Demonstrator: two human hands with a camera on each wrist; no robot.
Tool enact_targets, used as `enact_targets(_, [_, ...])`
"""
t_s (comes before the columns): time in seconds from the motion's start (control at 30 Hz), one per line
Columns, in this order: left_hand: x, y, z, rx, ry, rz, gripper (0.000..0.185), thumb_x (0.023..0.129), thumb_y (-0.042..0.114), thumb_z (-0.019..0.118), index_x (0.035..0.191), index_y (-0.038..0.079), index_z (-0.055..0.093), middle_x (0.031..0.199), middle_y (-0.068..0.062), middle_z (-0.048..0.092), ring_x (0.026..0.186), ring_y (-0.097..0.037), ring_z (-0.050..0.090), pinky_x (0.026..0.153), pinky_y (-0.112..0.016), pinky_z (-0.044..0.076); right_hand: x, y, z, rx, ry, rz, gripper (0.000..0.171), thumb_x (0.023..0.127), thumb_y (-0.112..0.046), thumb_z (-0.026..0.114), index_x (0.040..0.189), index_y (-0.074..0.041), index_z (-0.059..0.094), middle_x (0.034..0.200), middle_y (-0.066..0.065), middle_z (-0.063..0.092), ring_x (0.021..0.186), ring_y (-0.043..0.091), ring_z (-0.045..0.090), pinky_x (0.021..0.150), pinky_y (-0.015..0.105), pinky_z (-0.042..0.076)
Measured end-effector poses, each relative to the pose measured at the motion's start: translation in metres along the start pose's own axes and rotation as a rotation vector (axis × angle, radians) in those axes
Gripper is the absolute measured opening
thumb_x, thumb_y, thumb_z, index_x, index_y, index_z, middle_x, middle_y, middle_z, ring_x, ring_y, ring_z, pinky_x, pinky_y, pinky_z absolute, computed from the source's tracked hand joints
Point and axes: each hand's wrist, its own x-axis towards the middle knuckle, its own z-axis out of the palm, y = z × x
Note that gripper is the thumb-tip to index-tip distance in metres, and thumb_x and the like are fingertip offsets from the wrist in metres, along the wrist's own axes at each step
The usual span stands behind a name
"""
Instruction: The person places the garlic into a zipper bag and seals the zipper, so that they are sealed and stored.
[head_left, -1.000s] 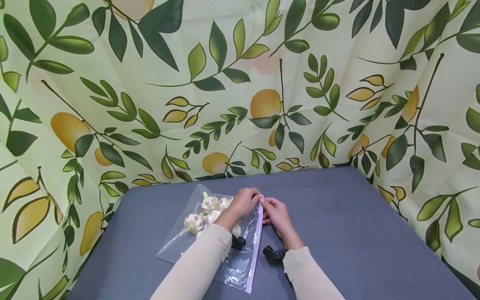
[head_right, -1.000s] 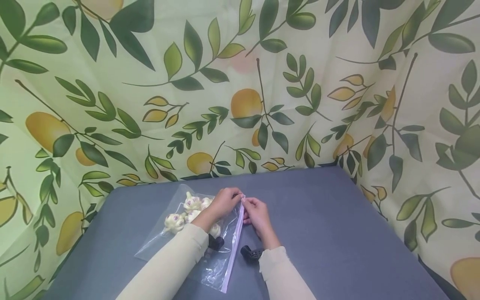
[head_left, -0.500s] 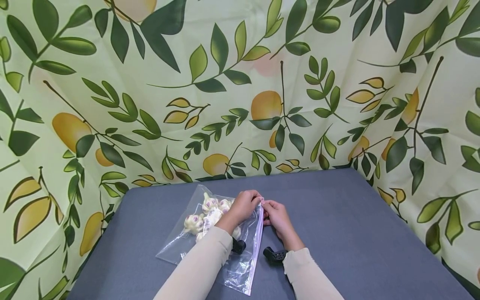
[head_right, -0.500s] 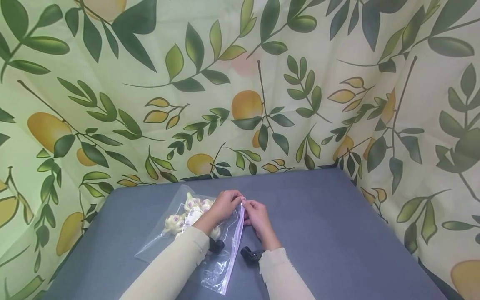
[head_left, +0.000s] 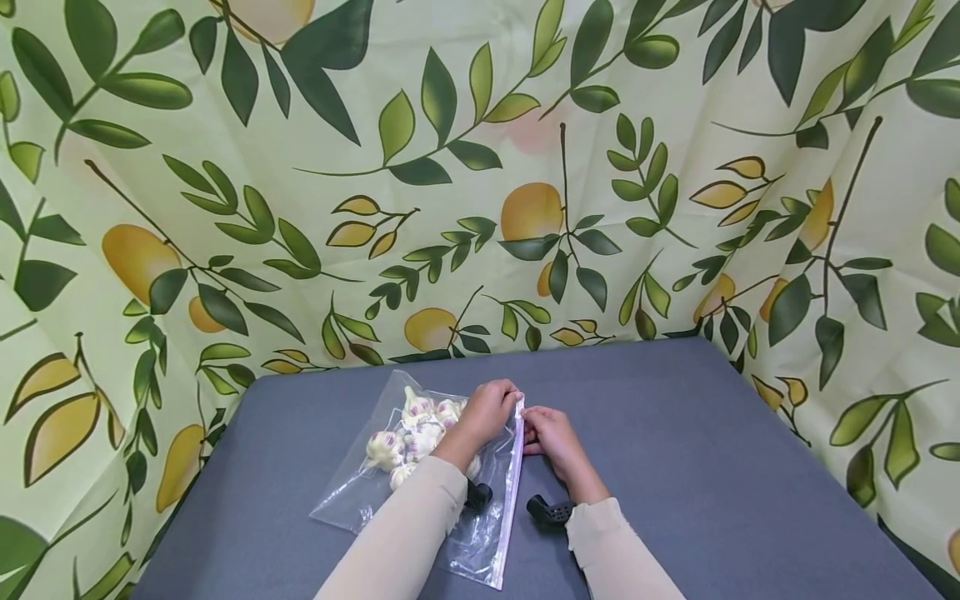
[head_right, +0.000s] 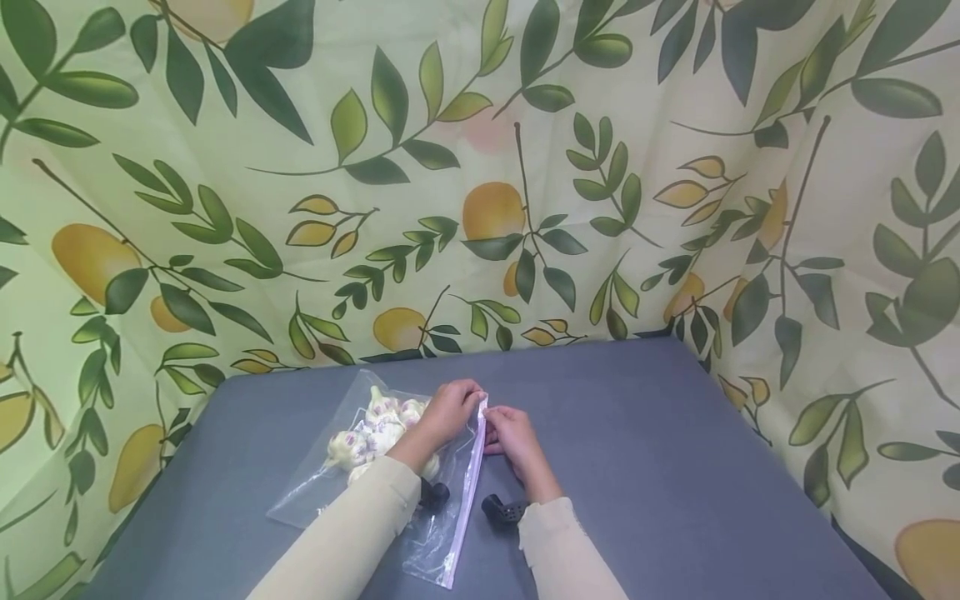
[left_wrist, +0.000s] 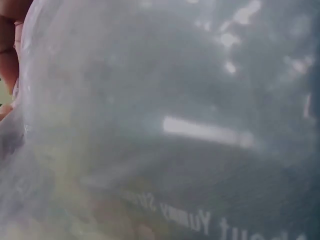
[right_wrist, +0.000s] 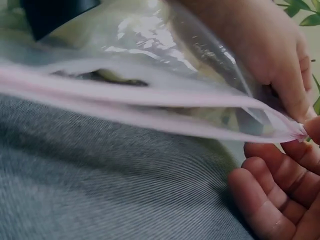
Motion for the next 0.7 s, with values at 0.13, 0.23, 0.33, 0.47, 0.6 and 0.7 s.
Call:
enact_targets(0.13, [-0.001, 0.001, 0.001, 0.008, 0.011, 0.007, 0.016, 0.099, 0.019, 0.058, 0.093, 0.01, 0.07, 0.093, -0.004, 0.071, 0.089, -0.02, 0.066, 0.081, -0.034, 0.052, -0.002, 0.002, 0.001, -0.061, 0.031, -0.042, 0.033, 0.097, -0.026, 0.059, 0.107, 0.005, 0.064, 0.069, 0.003, 0.06, 0.058, 0.013, 0.06, 0.052, 0.029, 0.055])
enact_targets(0.23, [-0.001, 0.001, 0.002, 0.009, 0.006, 0.008, 0.016, 0.098, 0.019, 0.058, 0.094, 0.009, 0.07, 0.094, -0.004, 0.071, 0.089, -0.02, 0.066, 0.081, -0.035, 0.052, -0.003, 0.001, 0.002, -0.076, 0.046, -0.047, 0.032, 0.097, -0.025, 0.06, 0.105, 0.006, 0.065, 0.069, 0.003, 0.06, 0.058, 0.013, 0.06, 0.052, 0.029, 0.055])
enact_targets(0.33, [0.0, 0.001, 0.003, -0.005, -0.006, -0.017, 0.017, 0.099, 0.02, 0.058, 0.095, 0.009, 0.069, 0.095, -0.005, 0.071, 0.09, -0.021, 0.065, 0.083, -0.036, 0.052, -0.005, 0.0, 0.002, -0.065, 0.035, -0.037, 0.031, 0.097, -0.022, 0.059, 0.104, 0.008, 0.066, 0.068, 0.003, 0.061, 0.058, 0.012, 0.06, 0.053, 0.028, 0.055])
enact_targets(0.47, [0.002, 0.0, 0.003, -0.007, -0.011, -0.034, 0.017, 0.1, 0.021, 0.057, 0.095, 0.01, 0.069, 0.094, -0.005, 0.07, 0.09, -0.02, 0.064, 0.083, -0.037, 0.052, -0.008, -0.006, 0.001, -0.054, -0.015, -0.006, 0.03, 0.098, -0.017, 0.056, 0.104, 0.012, 0.064, 0.066, 0.003, 0.059, 0.058, 0.012, 0.06, 0.054, 0.028, 0.056])
enact_targets(0.6, [0.003, 0.0, 0.003, 0.006, -0.016, -0.032, 0.017, 0.1, 0.02, 0.056, 0.095, 0.009, 0.069, 0.094, -0.005, 0.069, 0.09, -0.021, 0.064, 0.083, -0.037, 0.052, -0.009, -0.002, 0.0, -0.038, -0.052, 0.032, 0.028, 0.098, -0.016, 0.053, 0.101, 0.01, 0.063, 0.064, 0.002, 0.056, 0.056, 0.011, 0.06, 0.054, 0.029, 0.056])
enact_targets(0.7, [0.002, 0.0, 0.003, 0.014, -0.017, -0.031, 0.017, 0.1, 0.02, 0.056, 0.095, 0.009, 0.068, 0.095, -0.005, 0.069, 0.09, -0.021, 0.064, 0.083, -0.038, 0.052, -0.013, -0.001, 0.0, -0.028, -0.069, 0.05, 0.025, 0.098, -0.015, 0.052, 0.098, 0.008, 0.062, 0.064, 0.002, 0.056, 0.056, 0.011, 0.06, 0.053, 0.029, 0.056])
